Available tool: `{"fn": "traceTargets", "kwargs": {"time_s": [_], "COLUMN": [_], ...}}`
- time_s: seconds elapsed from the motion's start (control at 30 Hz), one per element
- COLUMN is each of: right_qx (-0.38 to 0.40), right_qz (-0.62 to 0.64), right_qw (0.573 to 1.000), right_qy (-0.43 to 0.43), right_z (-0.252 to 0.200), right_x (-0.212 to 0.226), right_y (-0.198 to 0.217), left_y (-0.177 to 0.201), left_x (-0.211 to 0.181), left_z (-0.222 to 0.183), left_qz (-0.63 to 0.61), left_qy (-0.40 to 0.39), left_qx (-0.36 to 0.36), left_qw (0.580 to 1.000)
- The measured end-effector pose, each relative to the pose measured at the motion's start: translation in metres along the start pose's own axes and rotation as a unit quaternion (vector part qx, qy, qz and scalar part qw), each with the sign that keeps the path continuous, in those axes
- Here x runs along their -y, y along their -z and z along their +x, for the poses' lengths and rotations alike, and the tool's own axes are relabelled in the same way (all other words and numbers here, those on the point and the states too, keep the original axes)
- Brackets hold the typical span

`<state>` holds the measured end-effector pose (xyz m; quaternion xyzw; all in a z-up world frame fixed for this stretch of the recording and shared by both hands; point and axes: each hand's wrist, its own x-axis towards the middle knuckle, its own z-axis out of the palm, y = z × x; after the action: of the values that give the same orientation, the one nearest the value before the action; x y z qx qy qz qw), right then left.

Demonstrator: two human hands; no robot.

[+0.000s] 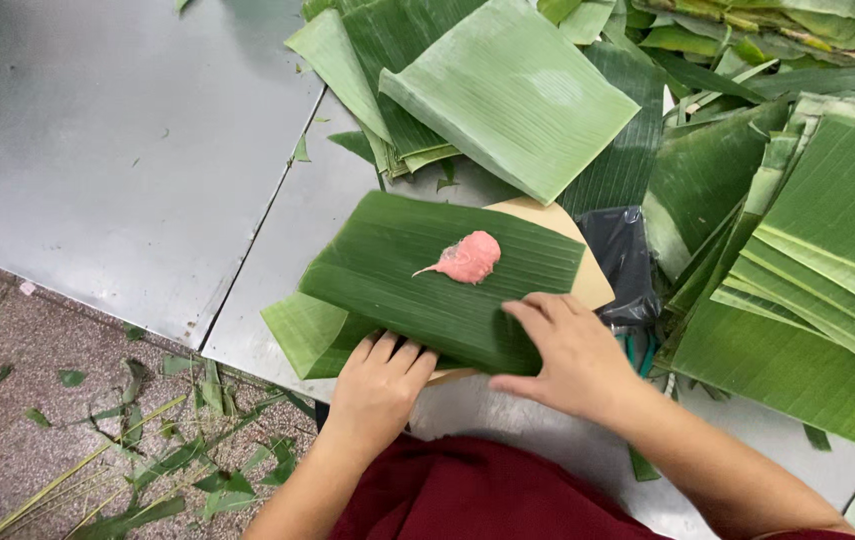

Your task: The person is wrapping portions of meat paste in banana leaves. They place a leaf on a wooden board, add a portion of pink paste, roll the leaf tightly, and then fold the ends to secure the package.

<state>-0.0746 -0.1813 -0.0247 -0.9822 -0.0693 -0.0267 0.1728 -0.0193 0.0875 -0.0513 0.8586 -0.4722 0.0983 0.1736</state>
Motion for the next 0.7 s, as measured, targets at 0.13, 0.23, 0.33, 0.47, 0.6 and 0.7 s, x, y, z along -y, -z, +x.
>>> {"fn": "traceTargets", "kwargs": {"time_s": [0.13,0.23,0.33,0.47,0.6,0.7], "right_qx": [0.034,-0.054,-0.167,-0.234,-0.05,0.034], "right_qz": [0.102,0.156,0.088,-0.035,0.035,0.152], "right_qw": [0.989,0.984,0.981,0.949,0.978,0.966], "right_qy": [-0.103,-0.071,0.034,0.207,0.202,0.205], "right_z": [0.0,0.0,-0.006,-0.008,-0.009,-0.015], "right_x": [-0.003,-0.024,-0.034,-0.022,-0.015,-0.021], "right_y": [-0.002,0.019,0.035,0.025,0.004,0.007], "left_y": [0.002,0.001,-0.002,0.001,0.01,0.022], "left_x": [0.003,0.006,0.006,0.007,0.007,0.004], "left_z": [-0.002,-0.005,-0.009,-0.012,-0.007,0.001], "left_qz": [0.008,0.002,0.003,-0.014,0.062,0.066], "left_qy": [-0.005,-0.015,-0.018,-0.039,-0.027,0.035], "left_qx": [-0.004,-0.008,0.006,-0.036,-0.162,-0.081], "left_qw": [1.0,1.0,1.0,0.998,0.984,0.994]}}
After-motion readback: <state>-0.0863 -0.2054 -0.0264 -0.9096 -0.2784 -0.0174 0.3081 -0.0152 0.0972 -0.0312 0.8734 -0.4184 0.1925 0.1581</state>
